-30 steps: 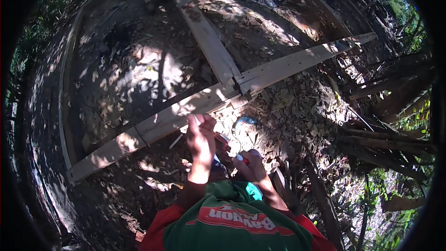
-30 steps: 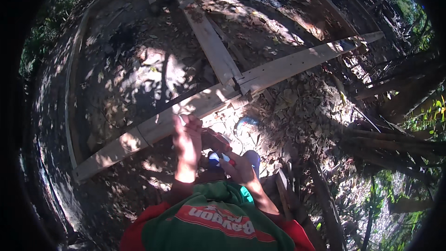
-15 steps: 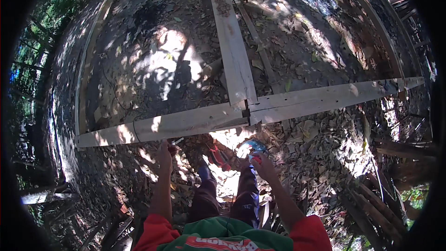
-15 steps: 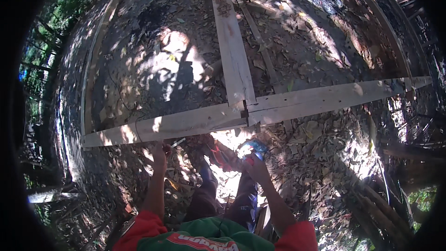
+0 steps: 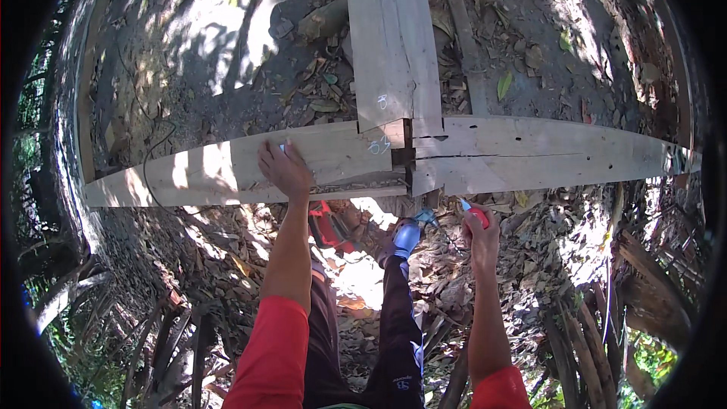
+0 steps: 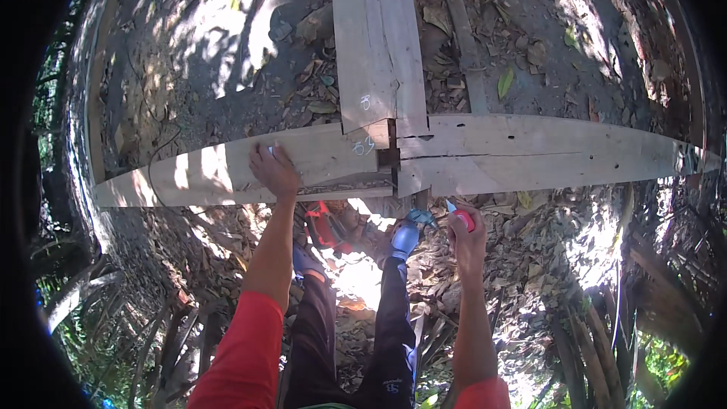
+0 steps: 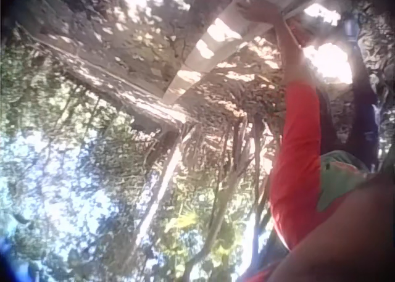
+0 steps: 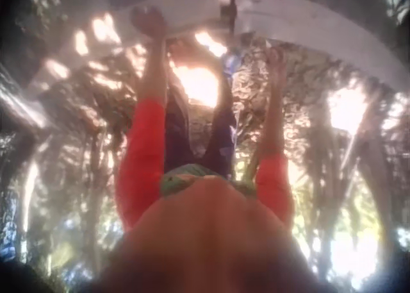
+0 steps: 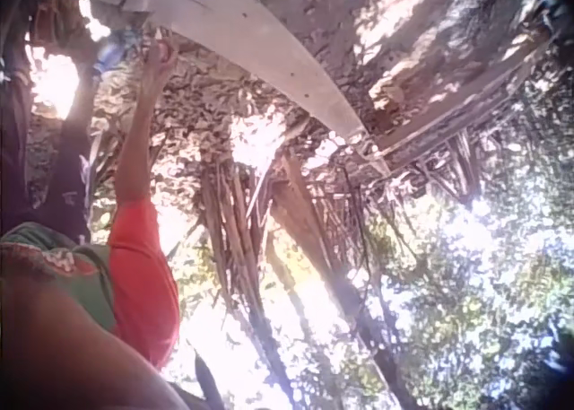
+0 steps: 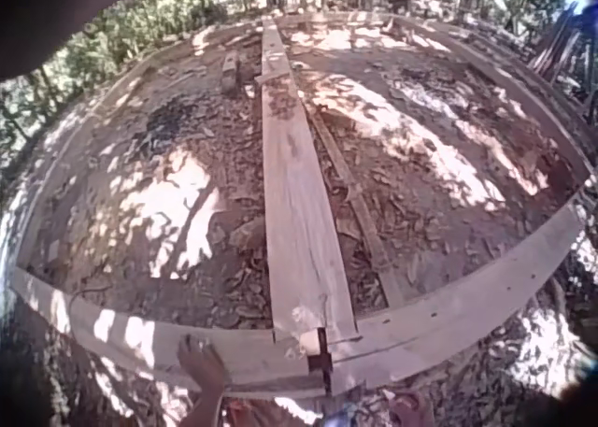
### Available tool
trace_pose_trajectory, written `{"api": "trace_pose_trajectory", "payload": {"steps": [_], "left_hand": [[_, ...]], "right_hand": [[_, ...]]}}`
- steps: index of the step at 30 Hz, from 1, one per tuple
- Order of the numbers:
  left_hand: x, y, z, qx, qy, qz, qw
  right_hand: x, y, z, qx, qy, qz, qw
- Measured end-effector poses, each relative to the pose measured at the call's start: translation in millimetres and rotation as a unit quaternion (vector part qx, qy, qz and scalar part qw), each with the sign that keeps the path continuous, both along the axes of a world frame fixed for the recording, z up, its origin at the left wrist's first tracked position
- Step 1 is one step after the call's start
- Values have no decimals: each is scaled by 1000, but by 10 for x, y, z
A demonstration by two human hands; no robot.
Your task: The person joins two wooden beams together by hand using a chisel and hammer to fit a notch, then marks a point with a red tool.
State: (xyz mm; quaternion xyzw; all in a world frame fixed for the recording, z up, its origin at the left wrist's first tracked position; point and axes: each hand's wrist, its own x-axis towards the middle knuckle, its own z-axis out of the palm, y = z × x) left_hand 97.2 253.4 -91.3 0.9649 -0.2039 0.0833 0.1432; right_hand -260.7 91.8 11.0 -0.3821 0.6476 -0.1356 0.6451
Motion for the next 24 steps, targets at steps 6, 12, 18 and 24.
{"api": "trace_pose_trajectory", "payload": {"steps": [6,12,18,24], "left_hand": [[16,-20,-17,6,-10,17,1000],[11,43,-10,22,16,35,999],[-6,-54,-45,7,37,29,999],[36,31,-120,15,42,33,998]], "right_hand": [[693,-70,-86,0,-44,40,998],[1684,-601,-432,-116,-133,36,984],[2515,-1153,-732,-201,-328,-136,913],[2519,632,-343,93,-170,179,965]]}}
